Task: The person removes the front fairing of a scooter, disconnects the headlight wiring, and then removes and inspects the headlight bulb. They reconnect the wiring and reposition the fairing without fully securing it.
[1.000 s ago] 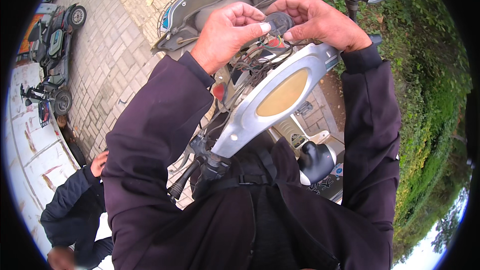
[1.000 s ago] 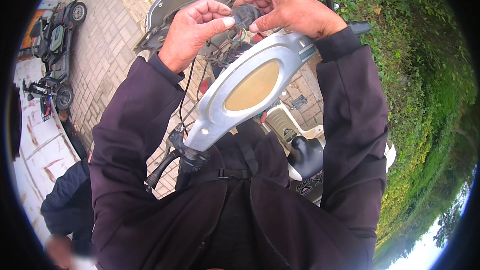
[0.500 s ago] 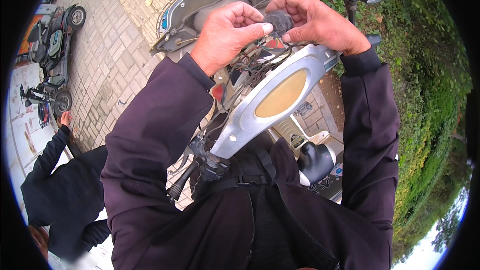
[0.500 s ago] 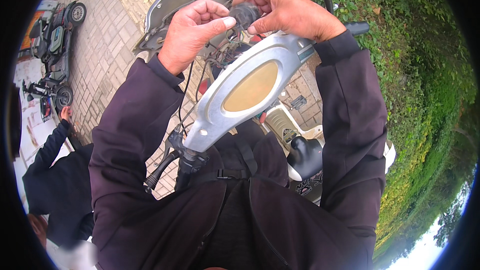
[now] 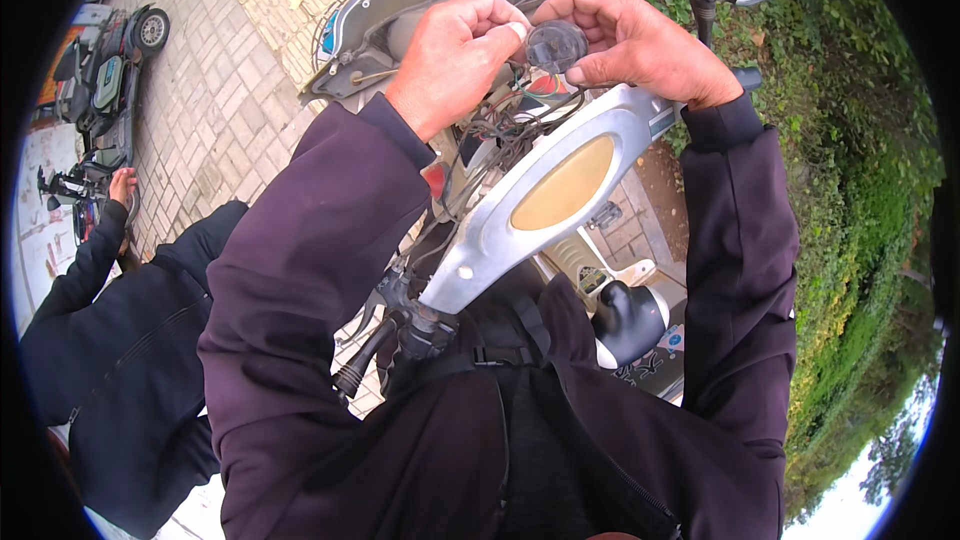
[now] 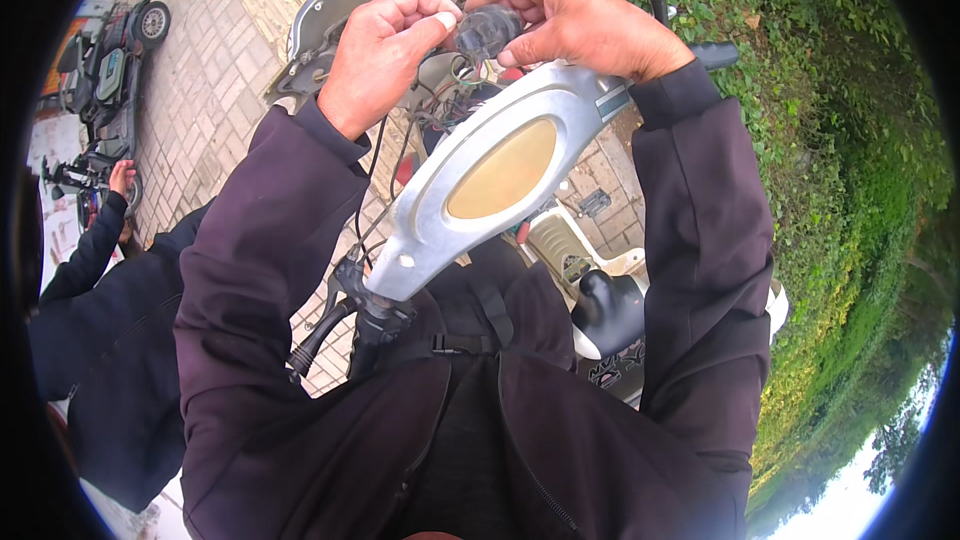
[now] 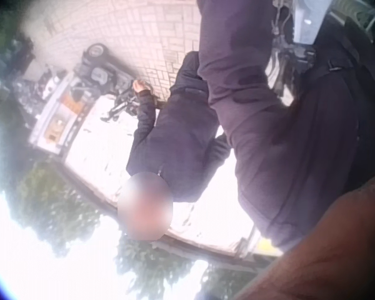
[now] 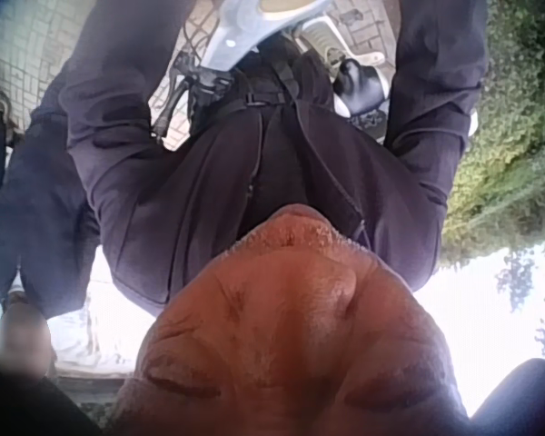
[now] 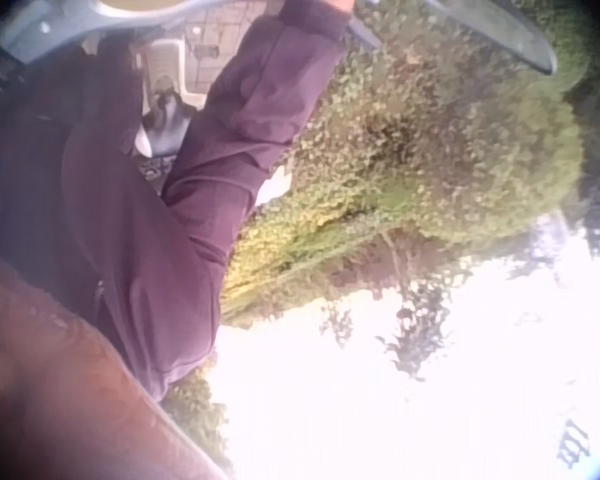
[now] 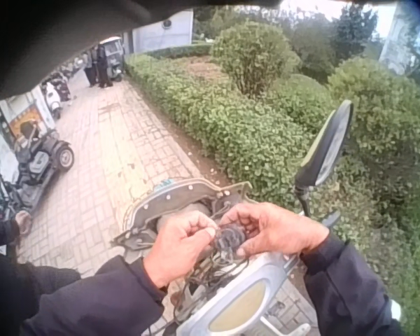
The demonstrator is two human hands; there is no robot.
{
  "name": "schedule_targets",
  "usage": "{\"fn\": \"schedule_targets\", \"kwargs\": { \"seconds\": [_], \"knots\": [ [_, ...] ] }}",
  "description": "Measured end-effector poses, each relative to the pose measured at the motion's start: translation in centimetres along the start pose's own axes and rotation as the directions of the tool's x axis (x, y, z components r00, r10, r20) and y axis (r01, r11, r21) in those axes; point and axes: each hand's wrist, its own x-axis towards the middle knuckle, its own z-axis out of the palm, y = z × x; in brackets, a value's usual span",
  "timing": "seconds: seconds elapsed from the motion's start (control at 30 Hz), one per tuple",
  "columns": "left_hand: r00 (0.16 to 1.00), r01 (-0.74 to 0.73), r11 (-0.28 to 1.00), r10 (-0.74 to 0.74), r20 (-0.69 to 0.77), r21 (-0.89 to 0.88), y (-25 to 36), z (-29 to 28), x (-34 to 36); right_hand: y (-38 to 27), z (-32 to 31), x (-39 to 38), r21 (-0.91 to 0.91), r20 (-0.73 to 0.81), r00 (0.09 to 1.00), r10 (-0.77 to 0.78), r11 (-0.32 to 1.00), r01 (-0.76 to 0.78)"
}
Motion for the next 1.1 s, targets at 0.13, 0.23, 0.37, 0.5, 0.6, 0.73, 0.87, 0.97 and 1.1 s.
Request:
{"fn": "schedule_targets", "kwargs": {
  "seconds": [0.13,0.23,0.37,0.5,0.6,0.73,0.87,0.97,1.1],
  "knots": [
    [1.000,0.003,1.000,-0.003,0.024,-0.012,-0.9,-0.4,-0.6,0.1,-0.3,0.0,0.009,-0.006,1.000,0.018,1.000,-0.018],
    [0.989,0.096,0.995,-0.100,0.113,0.038,-0.7,-1.2,-0.9,0.2,-0.5,0.0,0.022,0.018,1.000,0.020,1.000,-0.021],
    [0.951,0.186,0.980,-0.198,0.238,0.074,0.1,-1.8,-1.1,0.0,-0.5,0.1,-0.002,-0.036,0.998,0.049,0.999,-0.049],
    [0.899,0.332,0.943,-0.317,0.303,0.002,0.4,-2.0,-1.4,0.0,-0.4,0.1,0.022,-0.113,0.991,0.076,0.997,-0.074],
    [0.902,0.345,0.938,-0.328,0.281,-0.011,-0.2,-2.3,-1.1,0.0,-0.3,0.1,0.013,-0.166,0.983,0.078,0.997,-0.077],
    [0.891,0.378,0.926,-0.371,0.261,0.027,-1.2,-3.0,-0.9,0.0,-0.3,0.0,-0.007,-0.229,0.968,0.102,0.994,-0.106],
    [0.876,0.388,0.921,-0.377,0.302,0.026,-1.5,-3.4,-0.8,0.1,-0.3,0.0,0.029,-0.261,0.960,0.098,0.995,-0.093],
    [0.868,0.408,0.912,-0.400,0.293,0.035,-1.2,-3.4,-0.7,0.3,-0.4,0.0,0.032,-0.272,0.956,0.107,0.994,-0.102],
    [0.875,0.400,0.915,-0.397,0.277,0.048,-0.6,-3.1,-0.8,0.4,-1.0,0.1,0.041,-0.248,0.960,0.133,0.991,-0.127]
  ]
}}
